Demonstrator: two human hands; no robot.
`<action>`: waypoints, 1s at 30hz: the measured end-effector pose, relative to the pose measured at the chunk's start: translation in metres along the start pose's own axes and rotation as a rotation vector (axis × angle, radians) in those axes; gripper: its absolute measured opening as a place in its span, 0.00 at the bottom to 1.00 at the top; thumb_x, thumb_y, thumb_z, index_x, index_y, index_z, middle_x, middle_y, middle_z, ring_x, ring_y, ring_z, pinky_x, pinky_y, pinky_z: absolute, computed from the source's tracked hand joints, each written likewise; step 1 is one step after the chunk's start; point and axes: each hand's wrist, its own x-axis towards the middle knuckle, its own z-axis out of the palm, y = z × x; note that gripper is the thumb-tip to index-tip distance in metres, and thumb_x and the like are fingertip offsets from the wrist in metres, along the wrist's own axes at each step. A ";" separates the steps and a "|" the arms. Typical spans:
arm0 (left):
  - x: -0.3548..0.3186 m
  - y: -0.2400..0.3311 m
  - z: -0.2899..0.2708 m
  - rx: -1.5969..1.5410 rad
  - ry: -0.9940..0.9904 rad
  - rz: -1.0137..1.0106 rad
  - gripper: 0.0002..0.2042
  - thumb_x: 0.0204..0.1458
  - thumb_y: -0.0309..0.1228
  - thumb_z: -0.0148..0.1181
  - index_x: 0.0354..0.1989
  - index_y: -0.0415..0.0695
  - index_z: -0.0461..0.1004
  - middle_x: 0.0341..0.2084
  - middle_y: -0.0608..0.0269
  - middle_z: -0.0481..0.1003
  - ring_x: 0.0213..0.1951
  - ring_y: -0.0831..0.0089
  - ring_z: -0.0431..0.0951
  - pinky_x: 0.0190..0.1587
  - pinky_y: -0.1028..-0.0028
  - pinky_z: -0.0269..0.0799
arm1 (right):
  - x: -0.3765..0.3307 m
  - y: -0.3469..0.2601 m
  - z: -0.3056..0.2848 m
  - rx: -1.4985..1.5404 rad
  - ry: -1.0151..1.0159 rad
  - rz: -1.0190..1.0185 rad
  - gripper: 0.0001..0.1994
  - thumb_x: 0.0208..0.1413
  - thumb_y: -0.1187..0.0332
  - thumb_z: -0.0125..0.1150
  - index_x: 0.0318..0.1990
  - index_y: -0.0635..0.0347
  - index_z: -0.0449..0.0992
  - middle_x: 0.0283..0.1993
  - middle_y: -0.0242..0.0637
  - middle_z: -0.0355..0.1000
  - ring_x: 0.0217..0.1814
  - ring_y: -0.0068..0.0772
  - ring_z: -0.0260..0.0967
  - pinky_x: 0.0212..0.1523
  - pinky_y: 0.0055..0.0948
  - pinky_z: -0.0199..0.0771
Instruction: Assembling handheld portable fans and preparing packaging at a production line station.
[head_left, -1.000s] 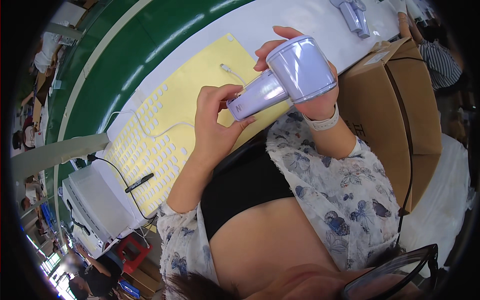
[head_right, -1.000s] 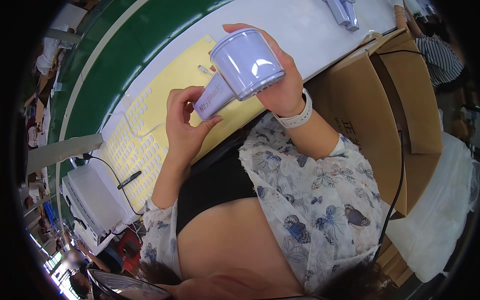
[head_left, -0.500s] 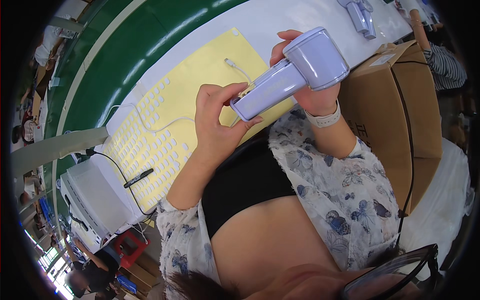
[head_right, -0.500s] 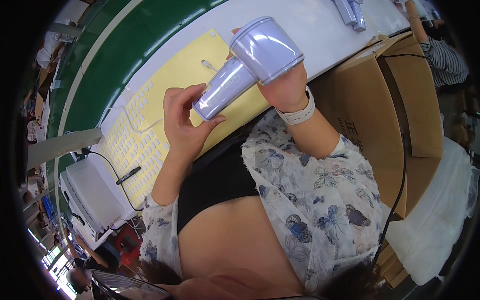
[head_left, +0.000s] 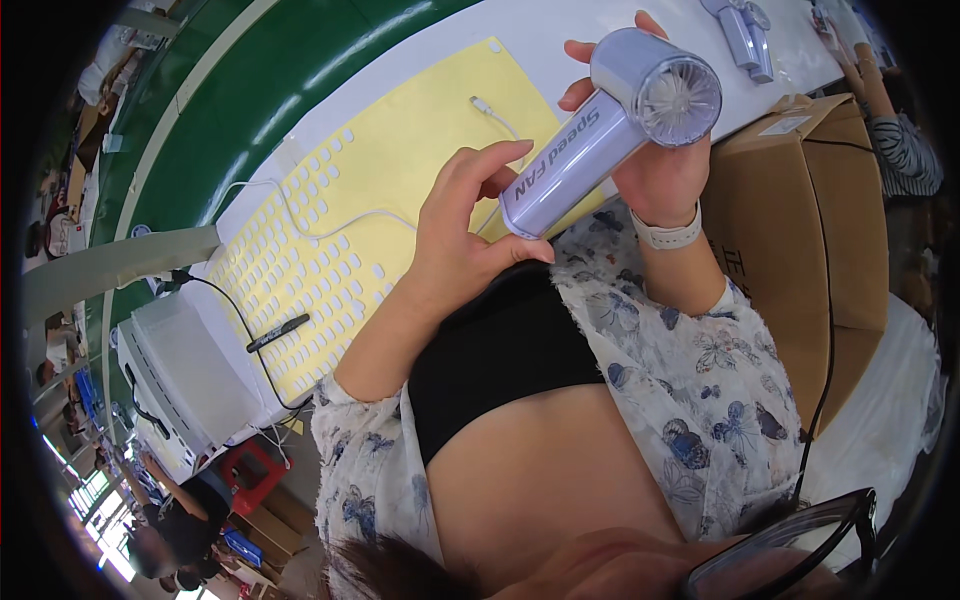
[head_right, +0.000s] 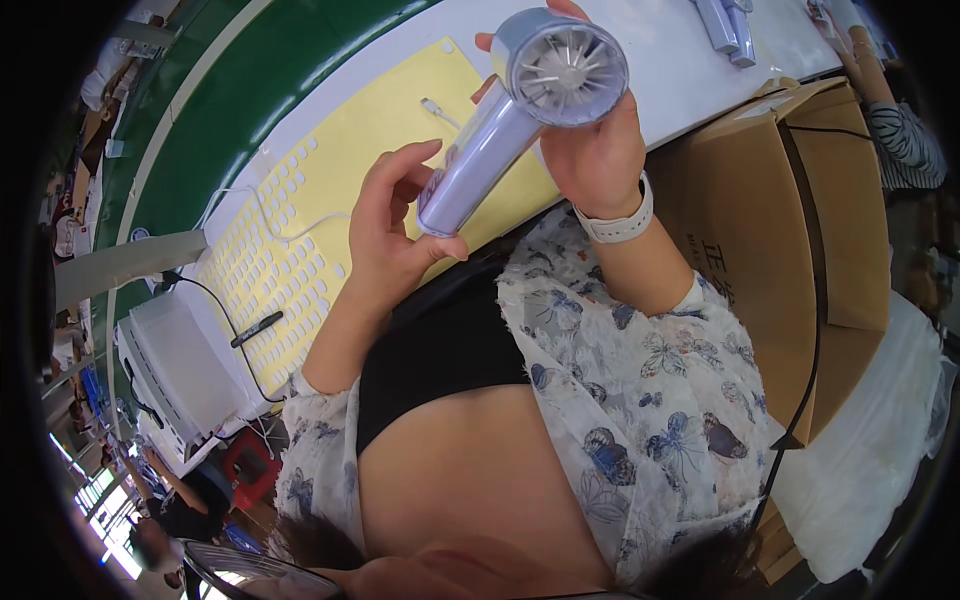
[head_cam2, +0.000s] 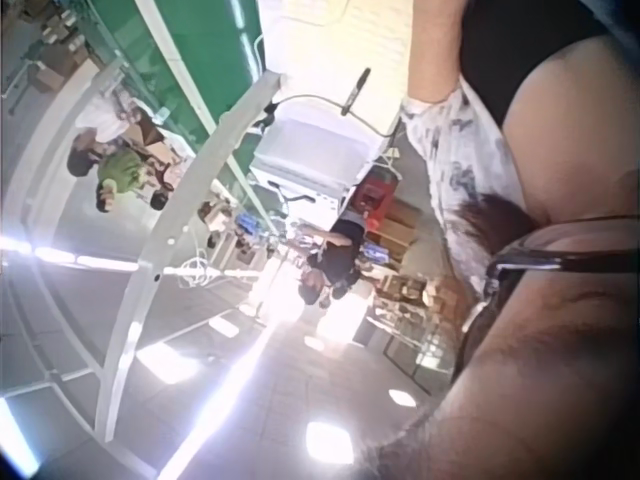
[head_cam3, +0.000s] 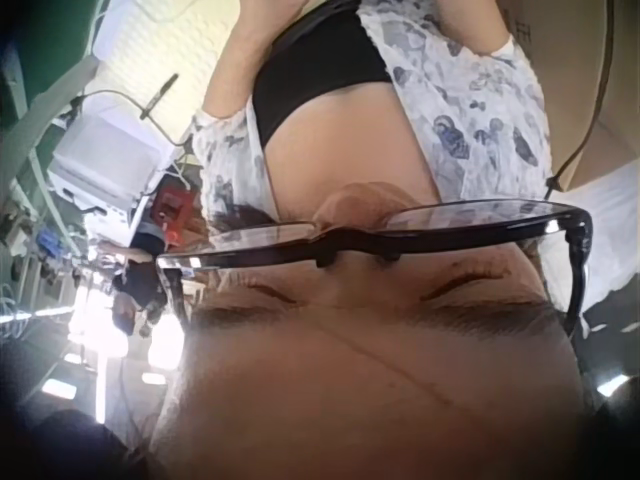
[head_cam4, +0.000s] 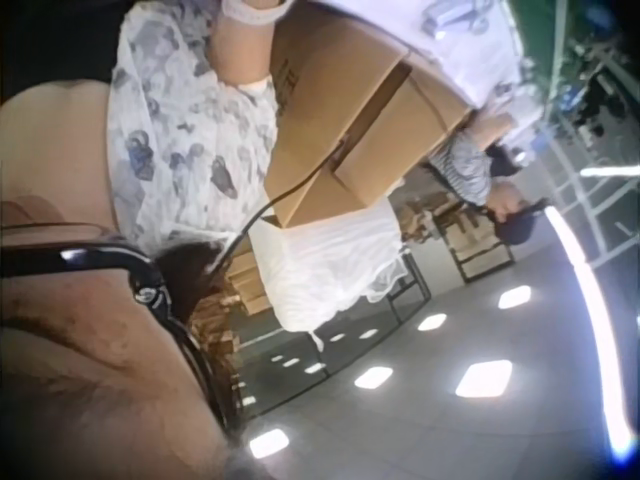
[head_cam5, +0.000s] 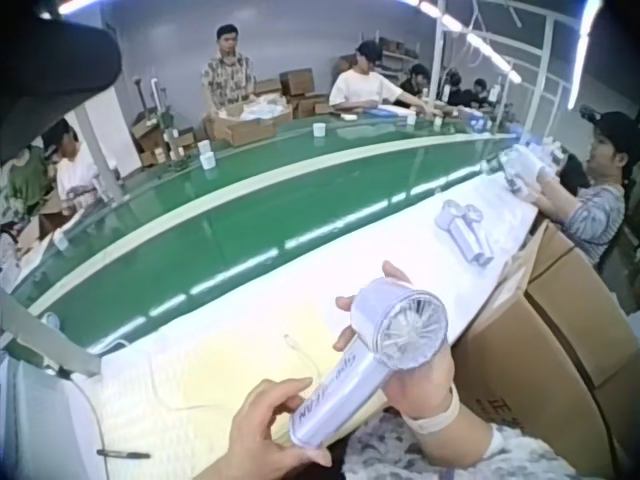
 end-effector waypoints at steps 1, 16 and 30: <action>-0.001 0.000 0.000 0.001 0.003 -0.004 0.39 0.30 0.43 0.76 0.54 0.44 0.68 0.33 0.61 0.70 0.34 0.70 0.73 0.40 0.73 0.70 | -0.001 0.000 -0.001 -0.211 -0.022 -0.018 0.34 0.60 0.45 0.43 0.65 0.61 0.52 0.55 0.49 0.65 0.52 0.42 0.70 0.49 0.37 0.73; -0.007 0.001 0.000 -0.165 -0.158 -0.123 0.49 0.38 0.58 0.64 0.65 0.44 0.52 0.34 0.55 0.76 0.39 0.66 0.77 0.47 0.69 0.69 | -0.008 0.013 -0.017 -0.536 0.079 -0.147 0.38 0.54 0.49 0.60 0.65 0.60 0.50 0.59 0.43 0.61 0.55 0.37 0.66 0.55 0.36 0.68; -0.003 0.016 0.005 -0.606 -0.254 -0.334 0.53 0.39 0.52 0.70 0.68 0.42 0.42 0.34 0.56 0.76 0.38 0.68 0.78 0.47 0.68 0.69 | -0.010 0.012 -0.021 -0.529 0.082 -0.128 0.34 0.52 0.58 0.66 0.60 0.60 0.53 0.48 0.39 0.67 0.47 0.26 0.68 0.44 0.24 0.72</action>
